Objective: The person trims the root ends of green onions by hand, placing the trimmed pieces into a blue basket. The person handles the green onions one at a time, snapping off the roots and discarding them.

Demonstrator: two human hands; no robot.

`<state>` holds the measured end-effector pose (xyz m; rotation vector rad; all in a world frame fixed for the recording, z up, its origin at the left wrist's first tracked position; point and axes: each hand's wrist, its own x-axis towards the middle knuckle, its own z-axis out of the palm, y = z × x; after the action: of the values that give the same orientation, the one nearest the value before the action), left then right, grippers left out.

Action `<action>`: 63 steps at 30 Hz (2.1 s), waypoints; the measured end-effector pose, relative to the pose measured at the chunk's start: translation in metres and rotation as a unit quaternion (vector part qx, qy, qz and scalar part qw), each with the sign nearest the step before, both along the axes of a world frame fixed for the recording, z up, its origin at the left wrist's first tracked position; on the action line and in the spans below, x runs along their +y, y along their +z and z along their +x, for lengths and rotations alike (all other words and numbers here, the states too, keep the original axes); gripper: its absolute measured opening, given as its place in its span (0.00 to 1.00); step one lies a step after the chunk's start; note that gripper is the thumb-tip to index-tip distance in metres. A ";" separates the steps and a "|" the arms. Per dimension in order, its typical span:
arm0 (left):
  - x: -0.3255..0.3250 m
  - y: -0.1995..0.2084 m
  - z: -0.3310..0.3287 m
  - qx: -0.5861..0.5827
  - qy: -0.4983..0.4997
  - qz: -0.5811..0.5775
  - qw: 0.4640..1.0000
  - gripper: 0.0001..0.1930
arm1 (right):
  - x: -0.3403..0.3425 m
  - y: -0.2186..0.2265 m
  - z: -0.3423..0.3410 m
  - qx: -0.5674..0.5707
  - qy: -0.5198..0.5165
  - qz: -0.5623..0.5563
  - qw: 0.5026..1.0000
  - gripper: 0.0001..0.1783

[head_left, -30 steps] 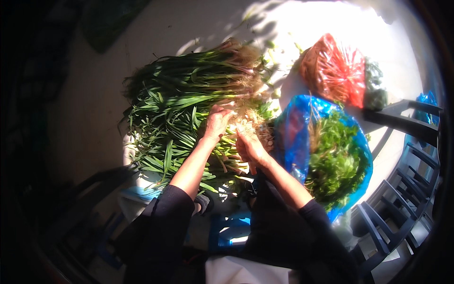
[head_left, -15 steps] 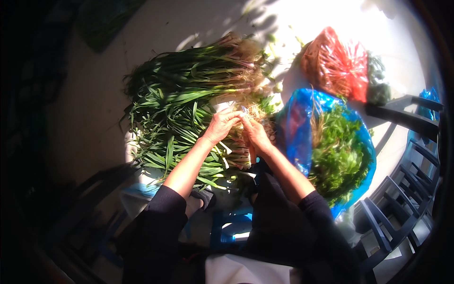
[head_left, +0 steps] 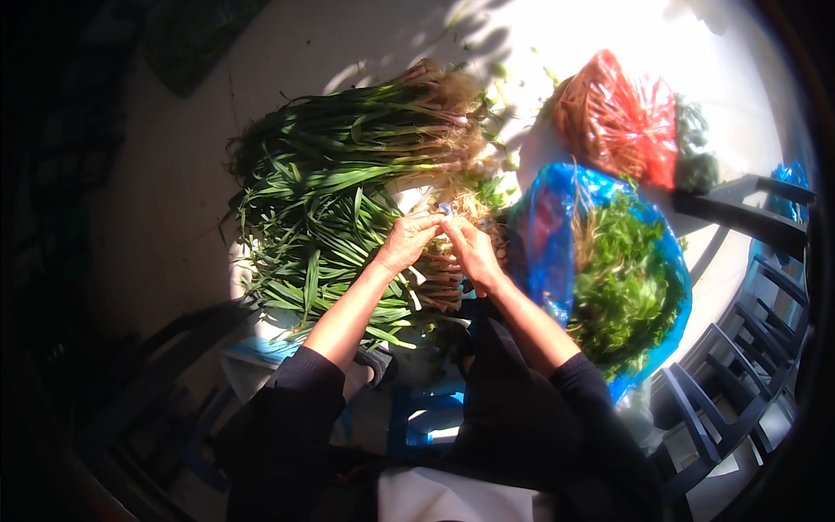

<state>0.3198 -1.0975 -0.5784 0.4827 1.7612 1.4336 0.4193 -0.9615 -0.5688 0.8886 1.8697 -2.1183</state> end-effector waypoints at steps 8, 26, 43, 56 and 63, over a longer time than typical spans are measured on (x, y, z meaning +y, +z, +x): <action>0.001 -0.010 0.001 -0.045 0.067 -0.031 0.996 0.13 | 0.002 0.031 -0.002 -0.024 0.059 0.050 0.997 0.24; 0.025 -0.032 -0.049 0.395 0.036 -0.378 0.836 0.08 | -0.003 0.008 0.002 -0.132 -0.119 -0.209 0.962 0.30; 0.002 0.030 -0.004 0.034 0.022 -0.027 0.999 0.07 | 0.003 0.020 -0.015 -0.016 0.040 -0.100 0.994 0.22; 0.030 -0.050 -0.044 0.126 0.155 -0.216 0.956 0.13 | 0.008 0.032 -0.002 -0.184 -0.125 -0.381 0.897 0.28; 0.027 -0.025 -0.051 0.383 -0.051 -0.230 0.893 0.10 | 0.009 0.017 -0.001 -0.139 -0.160 -0.248 0.945 0.24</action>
<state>0.2688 -1.0706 -0.6035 0.9434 2.5523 0.7199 0.4183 -0.9523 -0.5513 1.3346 1.0377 -2.3263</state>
